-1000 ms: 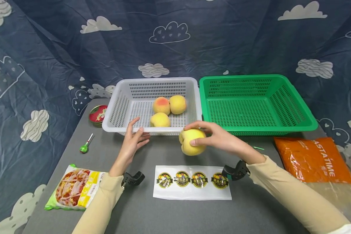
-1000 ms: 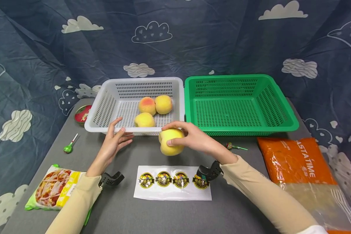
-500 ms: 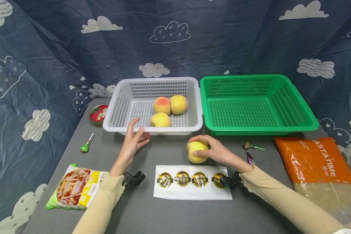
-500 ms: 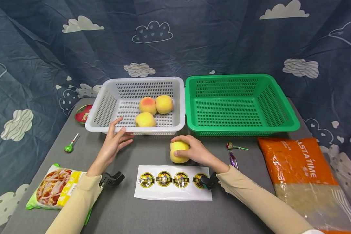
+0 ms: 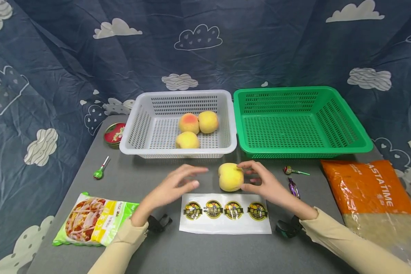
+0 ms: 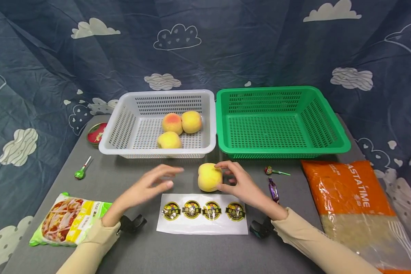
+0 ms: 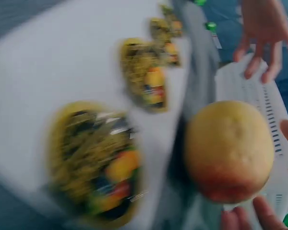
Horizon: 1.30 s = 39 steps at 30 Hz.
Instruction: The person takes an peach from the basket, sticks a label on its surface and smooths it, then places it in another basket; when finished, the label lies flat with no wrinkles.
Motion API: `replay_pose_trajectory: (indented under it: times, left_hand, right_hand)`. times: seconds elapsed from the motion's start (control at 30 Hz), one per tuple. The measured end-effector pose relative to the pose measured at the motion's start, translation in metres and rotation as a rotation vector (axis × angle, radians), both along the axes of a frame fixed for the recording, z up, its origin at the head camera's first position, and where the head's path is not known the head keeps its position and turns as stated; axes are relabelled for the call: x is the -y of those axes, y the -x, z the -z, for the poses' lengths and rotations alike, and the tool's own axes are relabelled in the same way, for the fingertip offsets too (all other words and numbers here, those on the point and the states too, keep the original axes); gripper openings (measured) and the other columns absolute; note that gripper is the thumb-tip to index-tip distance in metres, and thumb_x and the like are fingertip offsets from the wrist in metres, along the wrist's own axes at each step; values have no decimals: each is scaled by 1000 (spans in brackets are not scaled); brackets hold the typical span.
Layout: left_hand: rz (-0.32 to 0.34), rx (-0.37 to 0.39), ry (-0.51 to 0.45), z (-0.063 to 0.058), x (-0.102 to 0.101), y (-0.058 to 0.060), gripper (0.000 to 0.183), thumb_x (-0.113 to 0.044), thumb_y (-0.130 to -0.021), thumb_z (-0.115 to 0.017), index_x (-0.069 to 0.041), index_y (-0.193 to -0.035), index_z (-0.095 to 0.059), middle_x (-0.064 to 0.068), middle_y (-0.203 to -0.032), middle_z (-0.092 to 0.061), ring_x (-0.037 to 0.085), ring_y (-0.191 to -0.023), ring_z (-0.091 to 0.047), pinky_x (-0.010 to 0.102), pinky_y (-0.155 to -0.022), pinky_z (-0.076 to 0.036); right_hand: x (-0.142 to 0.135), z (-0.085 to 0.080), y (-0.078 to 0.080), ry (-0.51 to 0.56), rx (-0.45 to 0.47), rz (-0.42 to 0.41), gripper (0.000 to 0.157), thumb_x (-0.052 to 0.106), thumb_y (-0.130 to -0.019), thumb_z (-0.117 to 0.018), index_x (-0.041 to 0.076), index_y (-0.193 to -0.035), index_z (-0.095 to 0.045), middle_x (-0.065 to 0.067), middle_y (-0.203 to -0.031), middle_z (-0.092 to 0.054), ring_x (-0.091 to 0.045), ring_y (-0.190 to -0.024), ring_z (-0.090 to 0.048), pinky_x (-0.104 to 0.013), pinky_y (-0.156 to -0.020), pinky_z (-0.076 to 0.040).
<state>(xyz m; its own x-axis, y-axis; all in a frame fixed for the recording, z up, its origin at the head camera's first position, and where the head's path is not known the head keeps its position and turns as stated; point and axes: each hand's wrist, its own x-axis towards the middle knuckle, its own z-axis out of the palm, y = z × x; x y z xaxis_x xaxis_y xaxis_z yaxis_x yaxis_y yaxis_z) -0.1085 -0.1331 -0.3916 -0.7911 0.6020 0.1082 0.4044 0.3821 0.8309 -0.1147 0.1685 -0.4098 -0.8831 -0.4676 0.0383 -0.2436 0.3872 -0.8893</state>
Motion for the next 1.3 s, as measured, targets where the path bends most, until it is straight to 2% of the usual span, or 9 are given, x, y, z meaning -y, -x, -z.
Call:
replay_pose_trajectory:
  times: [0.1,0.17,0.23,0.4,0.6,0.87,1.03,1.2,1.3]
  left_hand:
    - [243,-156,198,4,-23,-18,33,-31,-92,-51,-27,-124,-55,2,-127,-45,16,-116,-40,36,-93,-36]
    - [351,-256,311,10,-37,-27,32,-37,-91,-50,-30,-122,-56,4,-131,-41,17,-120,-36,36,-96,-33]
    - [413,-346,401,17,-51,-34,34,-41,-90,-50,-33,-123,-55,6,-134,-38,18,-123,-31,37,-98,-30]
    - [448,-515,567,34,-75,-44,43,-49,-86,-51,-42,-129,-46,7,-143,-25,21,-130,-21,40,-102,-25]
    - [411,-600,668,44,-87,-46,48,-53,-83,-53,-47,-129,-43,9,-144,-25,25,-128,-24,42,-99,-28]
    - [393,-603,647,46,-88,-45,44,-52,-82,-54,-47,-126,-47,8,-142,-28,24,-126,-26,40,-98,-28]
    - [383,-627,611,42,-85,-44,42,-52,-84,-52,-44,-125,-49,9,-139,-32,23,-125,-28,38,-99,-28]
    - [346,-600,419,25,-76,-39,34,-44,-88,-53,-34,-119,-58,4,-128,-43,16,-117,-38,26,-95,-34]
    - [267,-558,255,12,-71,-32,27,-33,-88,-57,-25,-113,-62,-1,-117,-50,11,-106,-44,21,-85,-39]
  right_hand:
    - [-9,5,-13,-34,-42,21,41,9,-79,-69,7,-115,-50,-14,-111,-50,-31,-97,-51,-43,-78,-45]
    - [-14,9,-22,-76,-69,2,37,6,-78,-69,5,-110,-51,-13,-105,-54,-27,-89,-53,-37,-72,-46]
    - [-17,14,-29,-132,-102,-20,35,5,-76,-70,5,-106,-52,-10,-99,-55,-22,-82,-52,-32,-66,-46]
    - [-20,21,-44,-316,-190,-23,38,5,-68,-73,11,-102,-56,0,-92,-50,-13,-77,-47,-28,-61,-42]
    - [-18,24,-52,-465,-250,-11,42,1,-63,-74,16,-98,-56,3,-85,-45,-11,-74,-45,-27,-59,-40]
    - [-19,15,-39,-335,-163,-46,27,-11,-67,-61,14,-76,-54,9,-64,-49,-3,-57,-44,-21,-50,-39]
    - [-16,-5,-21,-260,-135,-26,20,-6,-74,-60,13,-80,-58,6,-68,-55,-6,-61,-50,-23,-54,-43]
    - [-6,-21,-2,-169,-195,-2,14,1,-82,-62,12,-89,-58,3,-78,-59,-9,-69,-54,-27,-59,-46]
    - [3,-25,8,-128,-219,-4,14,2,-83,-62,11,-90,-55,2,-81,-57,-11,-72,-54,-29,-60,-46]
